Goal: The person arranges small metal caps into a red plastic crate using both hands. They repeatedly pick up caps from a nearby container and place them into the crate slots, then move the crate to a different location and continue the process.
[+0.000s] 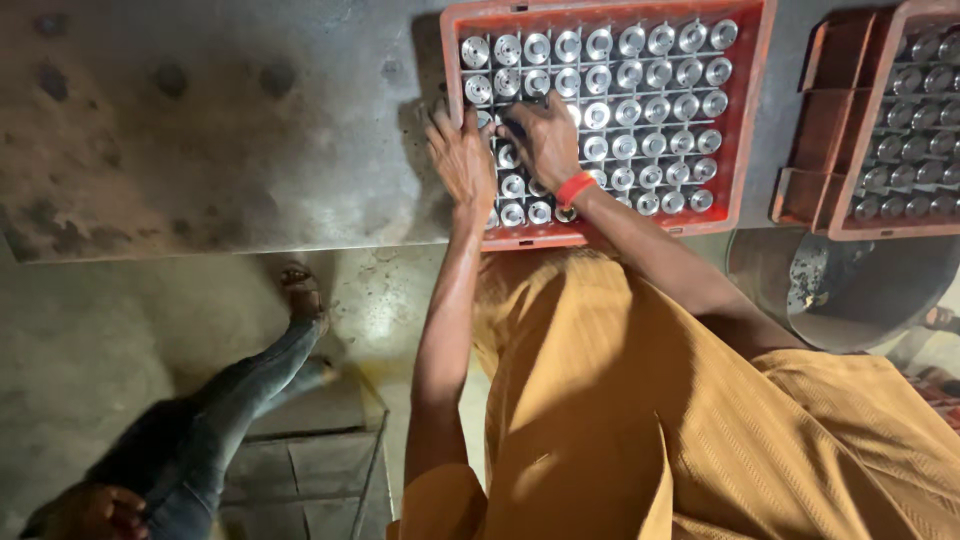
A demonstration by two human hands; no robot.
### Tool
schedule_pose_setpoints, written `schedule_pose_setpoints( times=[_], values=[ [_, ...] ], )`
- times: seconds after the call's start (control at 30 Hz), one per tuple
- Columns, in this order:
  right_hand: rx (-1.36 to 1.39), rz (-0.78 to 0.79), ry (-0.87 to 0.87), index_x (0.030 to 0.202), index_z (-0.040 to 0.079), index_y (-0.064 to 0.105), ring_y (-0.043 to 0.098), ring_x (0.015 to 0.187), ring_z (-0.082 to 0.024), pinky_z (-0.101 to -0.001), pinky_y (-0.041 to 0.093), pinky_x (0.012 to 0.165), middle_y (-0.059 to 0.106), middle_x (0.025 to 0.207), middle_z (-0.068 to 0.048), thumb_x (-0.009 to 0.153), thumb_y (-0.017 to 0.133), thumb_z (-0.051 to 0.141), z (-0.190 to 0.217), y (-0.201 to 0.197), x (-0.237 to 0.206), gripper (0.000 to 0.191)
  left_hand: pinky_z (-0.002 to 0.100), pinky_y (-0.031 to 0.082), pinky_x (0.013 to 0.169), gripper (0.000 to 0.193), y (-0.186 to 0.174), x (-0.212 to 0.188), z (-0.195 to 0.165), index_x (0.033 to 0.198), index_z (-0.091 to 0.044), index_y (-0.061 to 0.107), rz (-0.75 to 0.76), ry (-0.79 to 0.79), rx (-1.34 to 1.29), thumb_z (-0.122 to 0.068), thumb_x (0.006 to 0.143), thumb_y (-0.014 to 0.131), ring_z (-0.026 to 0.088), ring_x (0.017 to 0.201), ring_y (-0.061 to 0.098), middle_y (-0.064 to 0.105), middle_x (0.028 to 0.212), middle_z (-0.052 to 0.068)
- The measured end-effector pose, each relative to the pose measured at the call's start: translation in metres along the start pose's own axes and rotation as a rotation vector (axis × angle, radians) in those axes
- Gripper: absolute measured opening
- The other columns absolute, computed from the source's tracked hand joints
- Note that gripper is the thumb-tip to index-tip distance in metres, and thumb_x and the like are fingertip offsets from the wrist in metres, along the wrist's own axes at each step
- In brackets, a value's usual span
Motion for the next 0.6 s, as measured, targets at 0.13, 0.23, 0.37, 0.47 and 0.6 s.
schedule_pose_setpoints(
  times=[0.13, 0.23, 0.37, 0.47, 0.6],
  values=[
    [0.203, 0.094, -0.091, 0.104, 0.010, 0.080, 0.055, 0.084, -0.030, -0.0405, 0.044, 0.078, 0.080, 0.103, -0.009, 0.090, 0.085, 0.021, -0.016, -0.034, 0.007, 0.018, 0.038, 0.049, 0.110, 0.040, -0.025, 0.005, 0.015, 0.122, 0.000, 0.066, 0.080, 0.143, -0.117, -0.032, 0.099, 0.072, 0.051, 0.155, 0.024, 0.037, 0.158, 0.030],
    [0.340, 0.010, -0.128, 0.108, 0.015, 0.080, 0.063, 0.086, -0.022, -0.0427, 0.043, 0.083, 0.081, 0.099, -0.006, 0.095, 0.084, 0.029, -0.032, -0.074, 0.001, 0.020, 0.050, 0.045, 0.121, 0.030, -0.058, 0.000, 0.028, 0.110, -0.014, 0.074, -0.091, 0.118, -0.625, -0.039, 0.093, 0.080, 0.031, 0.148, 0.043, 0.045, 0.154, 0.017],
    [1.026, -0.127, 0.314, 0.128, 0.012, 0.064, 0.065, 0.095, -0.017, -0.0374, 0.051, 0.087, 0.067, 0.106, -0.001, 0.105, 0.065, 0.046, -0.031, -0.060, -0.011, 0.040, 0.044, 0.039, 0.116, 0.047, -0.054, -0.016, 0.016, 0.137, -0.013, 0.065, 0.171, -0.539, -1.325, -0.044, 0.107, 0.047, 0.038, 0.138, 0.051, 0.059, 0.142, 0.018],
    [0.826, 0.036, 0.449, 0.132, 0.006, 0.054, 0.061, 0.075, -0.024, -0.0408, 0.048, 0.069, 0.062, 0.095, -0.016, 0.109, 0.062, 0.041, -0.012, -0.028, -0.030, 0.043, 0.039, 0.033, 0.117, 0.047, -0.045, -0.028, -0.002, 0.149, -0.016, 0.052, 0.164, -0.458, -1.189, -0.041, 0.109, 0.048, 0.031, 0.145, 0.042, 0.046, 0.155, 0.009],
    [0.265, 0.133, 0.307, 0.132, -0.004, 0.048, 0.061, 0.072, -0.039, -0.0492, 0.049, 0.060, 0.059, 0.103, -0.030, 0.106, 0.069, 0.030, 0.004, -0.016, -0.041, 0.048, 0.044, 0.050, 0.107, 0.053, -0.037, -0.040, -0.004, 0.150, -0.015, 0.055, 0.108, -0.097, -0.495, -0.025, 0.100, 0.070, 0.036, 0.133, 0.057, 0.054, 0.145, 0.012]
  ],
)
Point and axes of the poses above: each hand's wrist, its own x-axis towards the middle knuckle, its own y-axis out of the palm, z = x × y, the point moved 2 cm from there along x, towards the middle knuckle
